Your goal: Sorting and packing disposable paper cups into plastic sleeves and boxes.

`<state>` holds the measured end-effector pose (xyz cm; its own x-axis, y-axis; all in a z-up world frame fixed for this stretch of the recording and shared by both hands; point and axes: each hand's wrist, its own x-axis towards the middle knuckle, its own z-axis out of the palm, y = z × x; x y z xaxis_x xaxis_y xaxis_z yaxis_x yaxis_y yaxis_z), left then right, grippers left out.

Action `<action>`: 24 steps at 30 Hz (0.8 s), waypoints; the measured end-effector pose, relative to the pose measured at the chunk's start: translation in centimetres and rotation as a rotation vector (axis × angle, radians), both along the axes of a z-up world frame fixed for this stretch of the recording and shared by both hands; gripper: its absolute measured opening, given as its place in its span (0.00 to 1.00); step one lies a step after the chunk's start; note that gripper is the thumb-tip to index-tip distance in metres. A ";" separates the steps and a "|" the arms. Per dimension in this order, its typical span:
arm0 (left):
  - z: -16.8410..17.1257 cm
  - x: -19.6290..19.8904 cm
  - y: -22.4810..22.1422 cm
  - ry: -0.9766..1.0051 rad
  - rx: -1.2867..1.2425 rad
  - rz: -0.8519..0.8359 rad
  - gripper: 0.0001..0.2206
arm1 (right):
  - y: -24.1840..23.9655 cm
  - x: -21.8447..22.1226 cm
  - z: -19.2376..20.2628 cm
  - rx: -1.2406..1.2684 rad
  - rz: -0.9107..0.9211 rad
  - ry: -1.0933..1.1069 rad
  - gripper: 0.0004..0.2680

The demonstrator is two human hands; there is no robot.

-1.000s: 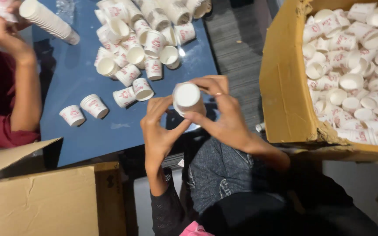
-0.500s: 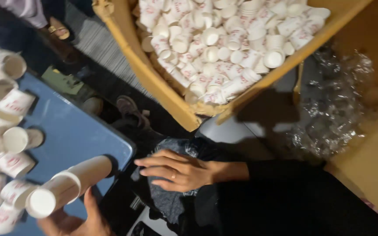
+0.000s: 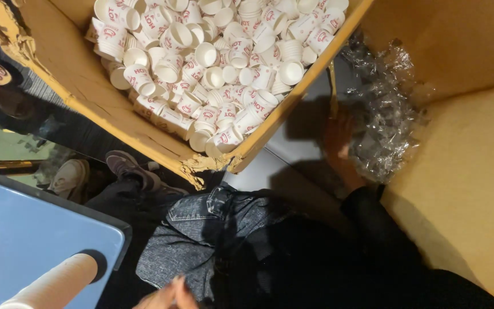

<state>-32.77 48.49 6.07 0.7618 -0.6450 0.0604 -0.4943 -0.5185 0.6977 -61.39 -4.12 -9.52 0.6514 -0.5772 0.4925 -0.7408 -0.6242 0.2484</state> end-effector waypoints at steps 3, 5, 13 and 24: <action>9.3 -1.1 -10.3 -0.086 -0.054 -0.130 0.06 | -4.3 -5.4 -10.4 -0.171 -0.345 0.063 0.12; 12.9 -1.9 -13.8 -0.143 -0.156 -0.229 0.07 | -5.0 -7.6 -12.7 -0.230 -0.453 0.080 0.12; 14.1 -1.7 -16.6 -0.128 -0.356 -0.154 0.05 | 3.5 3.4 -0.2 0.924 0.010 -0.018 0.10; 13.6 -1.1 -15.9 0.149 -0.409 -0.120 0.27 | 13.1 18.2 28.0 1.852 0.464 0.155 0.10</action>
<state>-33.86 32.60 19.69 0.7025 -0.6753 0.2245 -0.4132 -0.1302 0.9013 -43.20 8.95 18.45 0.8575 -0.0282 -0.5137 -0.5025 -0.2607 -0.8243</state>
